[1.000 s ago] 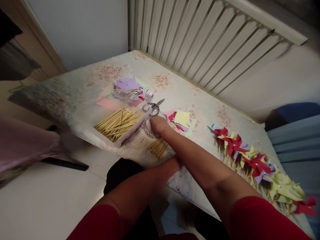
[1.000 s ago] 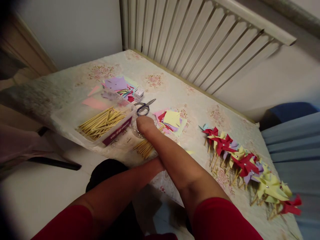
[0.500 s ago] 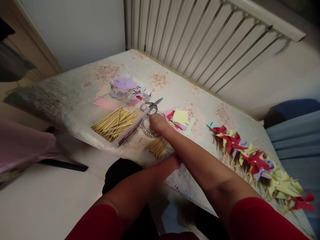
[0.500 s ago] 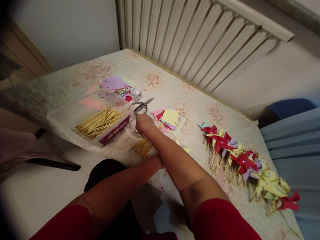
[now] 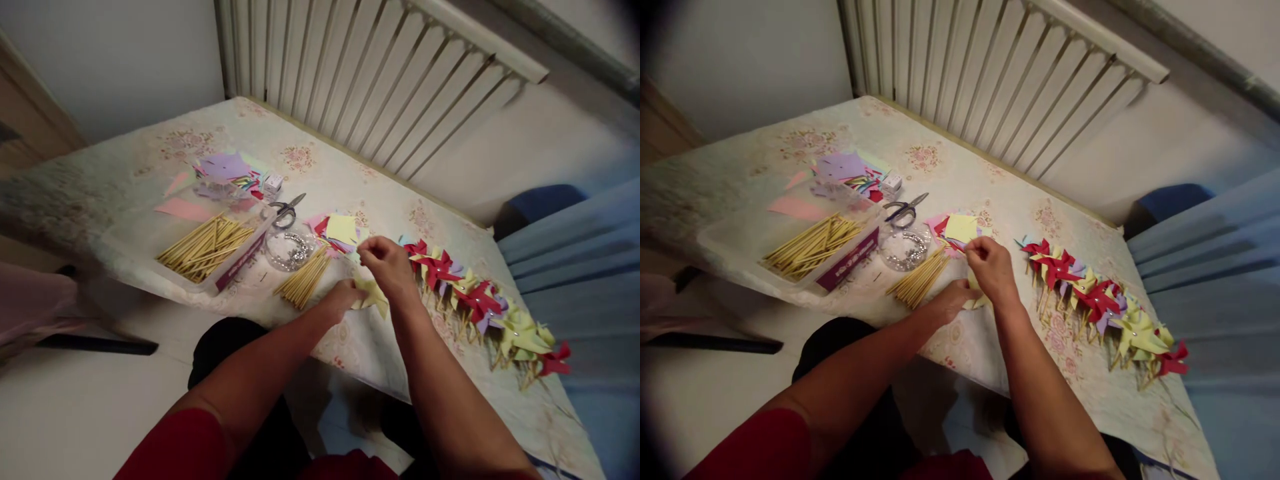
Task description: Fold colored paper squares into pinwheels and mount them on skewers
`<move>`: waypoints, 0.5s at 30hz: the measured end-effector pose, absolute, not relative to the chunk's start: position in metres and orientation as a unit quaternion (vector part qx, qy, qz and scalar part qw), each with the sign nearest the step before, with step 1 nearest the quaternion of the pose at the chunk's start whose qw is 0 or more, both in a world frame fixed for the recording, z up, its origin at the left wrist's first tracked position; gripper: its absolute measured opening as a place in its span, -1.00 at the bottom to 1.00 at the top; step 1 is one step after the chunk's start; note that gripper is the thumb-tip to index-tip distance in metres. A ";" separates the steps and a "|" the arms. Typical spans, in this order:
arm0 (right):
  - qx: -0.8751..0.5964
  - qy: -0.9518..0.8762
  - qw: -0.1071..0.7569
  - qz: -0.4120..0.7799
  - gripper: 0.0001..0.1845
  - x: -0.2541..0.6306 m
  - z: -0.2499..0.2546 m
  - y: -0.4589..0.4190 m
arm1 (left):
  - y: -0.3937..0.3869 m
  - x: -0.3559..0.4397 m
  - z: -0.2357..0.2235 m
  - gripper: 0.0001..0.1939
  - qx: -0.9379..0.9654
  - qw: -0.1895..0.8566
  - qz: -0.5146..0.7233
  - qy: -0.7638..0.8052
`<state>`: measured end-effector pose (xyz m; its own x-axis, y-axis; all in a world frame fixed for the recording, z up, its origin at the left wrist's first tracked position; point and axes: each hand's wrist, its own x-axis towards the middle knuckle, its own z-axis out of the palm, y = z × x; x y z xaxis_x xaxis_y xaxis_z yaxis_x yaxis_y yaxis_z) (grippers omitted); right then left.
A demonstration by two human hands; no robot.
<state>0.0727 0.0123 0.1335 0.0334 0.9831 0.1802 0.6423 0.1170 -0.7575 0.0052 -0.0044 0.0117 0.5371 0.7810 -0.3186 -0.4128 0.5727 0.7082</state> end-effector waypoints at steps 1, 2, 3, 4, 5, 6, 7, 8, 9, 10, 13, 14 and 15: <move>-0.641 -0.629 0.375 0.229 -0.85 0.090 0.127 -0.003 | -0.003 0.006 0.011 -0.87 0.280 0.827 0.358 0.331; -0.665 -0.606 0.379 0.216 -0.83 0.106 0.118 -0.018 | -0.002 0.006 0.012 -0.86 0.272 0.827 0.357 0.338; -0.691 -0.585 0.377 0.196 -0.81 0.121 0.106 -0.033 | 0.000 0.006 0.012 -0.85 0.266 0.826 0.357 0.345; -0.711 -0.574 0.366 0.176 -0.80 0.133 0.092 -0.048 | 0.001 0.006 0.012 -0.85 0.262 0.825 0.357 0.351; -0.722 -0.574 0.352 0.159 -0.80 0.142 0.077 -0.061 | 0.002 0.006 0.013 -0.85 0.259 0.823 0.361 0.353; -0.724 -0.586 0.332 0.148 -0.81 0.149 0.062 -0.074 | 0.003 0.005 0.013 -0.85 0.262 0.823 0.360 0.353; -0.724 -0.599 0.314 0.134 -0.83 0.154 0.048 -0.085 | 0.004 0.005 0.013 -0.85 0.267 0.821 0.360 0.353; -0.723 -0.614 0.294 0.122 -0.85 0.157 0.035 -0.095 | 0.004 0.005 0.013 -0.85 0.271 0.820 0.358 0.355; -0.715 -0.631 0.276 0.117 -0.85 0.157 0.025 -0.104 | 0.004 0.005 0.013 -0.85 0.276 0.819 0.357 0.354; -0.703 -0.652 0.262 0.114 -0.84 0.157 0.016 -0.110 | 0.004 0.005 0.013 -0.84 0.281 0.818 0.357 0.353; -0.665 -0.694 0.255 0.105 -0.81 0.155 0.005 -0.122 | 0.002 0.003 0.015 -0.79 0.292 0.817 0.361 0.341; -0.658 -0.700 0.258 0.101 -0.80 0.154 0.004 -0.124 | 0.002 0.003 0.016 -0.77 0.294 0.818 0.363 0.337; -0.653 -0.704 0.261 0.097 -0.79 0.154 0.004 -0.124 | 0.001 0.002 0.016 -0.76 0.297 0.818 0.364 0.333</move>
